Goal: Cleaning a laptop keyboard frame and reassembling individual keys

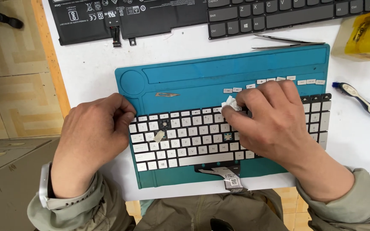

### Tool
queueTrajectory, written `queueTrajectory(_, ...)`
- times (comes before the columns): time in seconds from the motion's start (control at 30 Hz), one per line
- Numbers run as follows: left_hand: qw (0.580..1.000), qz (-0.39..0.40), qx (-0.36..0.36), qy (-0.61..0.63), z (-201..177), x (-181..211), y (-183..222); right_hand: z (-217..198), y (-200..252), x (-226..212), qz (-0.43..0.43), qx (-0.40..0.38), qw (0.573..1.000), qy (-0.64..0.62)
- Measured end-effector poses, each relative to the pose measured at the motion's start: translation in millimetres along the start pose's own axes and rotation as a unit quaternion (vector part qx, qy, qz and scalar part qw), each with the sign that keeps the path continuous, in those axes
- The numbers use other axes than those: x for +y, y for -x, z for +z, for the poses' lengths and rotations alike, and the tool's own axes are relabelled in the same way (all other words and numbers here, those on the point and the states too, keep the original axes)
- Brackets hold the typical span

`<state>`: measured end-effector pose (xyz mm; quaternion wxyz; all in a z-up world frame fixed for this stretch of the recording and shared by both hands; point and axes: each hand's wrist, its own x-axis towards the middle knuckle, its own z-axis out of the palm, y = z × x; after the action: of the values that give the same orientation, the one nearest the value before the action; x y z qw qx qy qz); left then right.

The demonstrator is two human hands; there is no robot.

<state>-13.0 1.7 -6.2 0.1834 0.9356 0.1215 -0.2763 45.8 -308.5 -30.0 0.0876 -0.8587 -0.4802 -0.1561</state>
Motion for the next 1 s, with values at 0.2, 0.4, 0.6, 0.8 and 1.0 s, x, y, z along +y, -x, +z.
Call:
queueTrajectory(0.2,1.0,0.026,0.012,-0.005,4.7,-5.5,-2.2,-1.2,0.3,-0.4,0.019,0.042,0.996,-0.075)
queueTrajectory(0.4,1.0,0.016,0.011,0.002,4.1,-5.2,-2.1,-1.3,-3.0,0.7,0.004,0.005,1.0,-0.023)
queueTrajectory(0.6,1.0,0.016,0.006,0.007,3.0,-4.8,-2.0,-0.1,2.3,4.9,0.031,0.054,0.996,-0.065)
queueTrajectory(0.8,1.0,0.016,0.006,0.011,2.0,-4.0,-1.3,0.4,-5.4,-0.7,0.013,0.008,1.0,-0.02)
queueTrajectory(1.0,1.0,0.01,0.007,-0.003,3.5,-4.2,-1.6,1.3,-1.4,1.8,0.02,0.046,0.996,-0.071)
